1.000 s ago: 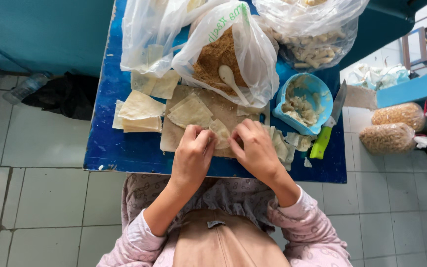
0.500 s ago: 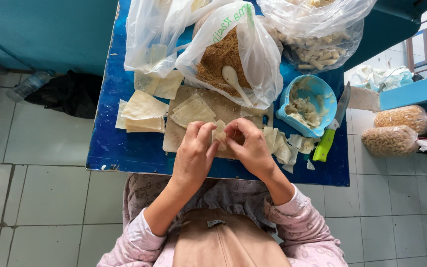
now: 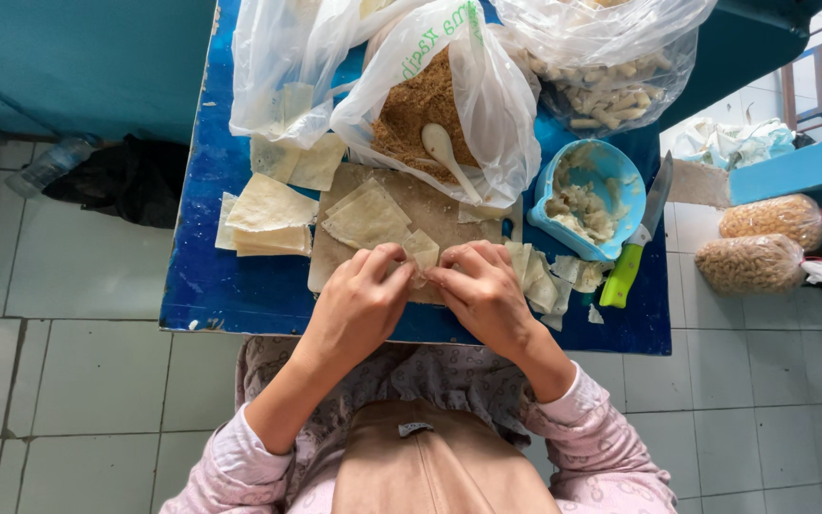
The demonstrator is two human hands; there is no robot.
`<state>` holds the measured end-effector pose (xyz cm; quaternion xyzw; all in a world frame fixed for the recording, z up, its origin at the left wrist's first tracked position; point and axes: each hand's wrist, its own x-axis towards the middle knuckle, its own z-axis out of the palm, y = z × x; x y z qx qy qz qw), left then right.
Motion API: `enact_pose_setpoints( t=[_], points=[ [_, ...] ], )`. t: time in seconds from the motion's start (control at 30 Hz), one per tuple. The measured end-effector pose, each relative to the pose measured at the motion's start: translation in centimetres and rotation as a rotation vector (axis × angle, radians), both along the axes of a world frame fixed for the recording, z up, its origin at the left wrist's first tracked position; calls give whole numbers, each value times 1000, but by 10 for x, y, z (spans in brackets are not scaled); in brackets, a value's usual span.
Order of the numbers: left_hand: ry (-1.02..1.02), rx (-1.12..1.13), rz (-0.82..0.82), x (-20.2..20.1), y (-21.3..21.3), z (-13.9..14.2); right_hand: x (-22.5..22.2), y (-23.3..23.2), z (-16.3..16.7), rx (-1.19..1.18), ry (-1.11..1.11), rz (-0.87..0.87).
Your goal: The person sits at a low blue table folding dumplings. They take square dough wrappers one at a time, place filling from a blue bowl onto a wrapper, sometimes add a spoonful of brown paste from a plastic bag, then pinch the wrapper closed and set the folded dumpling aside.
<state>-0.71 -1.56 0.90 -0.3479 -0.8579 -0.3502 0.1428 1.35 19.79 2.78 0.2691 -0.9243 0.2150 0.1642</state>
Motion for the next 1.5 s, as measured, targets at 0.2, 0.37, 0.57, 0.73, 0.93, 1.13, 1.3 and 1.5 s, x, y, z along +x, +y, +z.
enact_pose_setpoints(
  t=[0.2,0.37,0.57,0.73,0.93,1.13,1.3,1.5],
  points=[
    [33,-24,-9,0,-3,-1,-2,2,-5,-190,-92,-36],
    [29,-17,-23,2,-4,-2,0,-5,-5,-227,-104,-114],
    [-17,20,-21,-1,-4,-2,2,-16,-6,-245,-22,-168],
    [-66,84,-16,-3,-2,-3,6,-18,-1,-82,50,-104],
    [-93,47,-34,-4,-1,-2,8,-16,7,45,53,-43],
    [-43,-6,-55,-7,-6,3,6,-3,7,28,-32,-19],
    [14,40,-79,-5,-5,6,3,-4,-5,-55,7,-83],
    [11,-23,-49,-13,0,-2,0,-16,-13,-216,-128,-284]
  ],
)
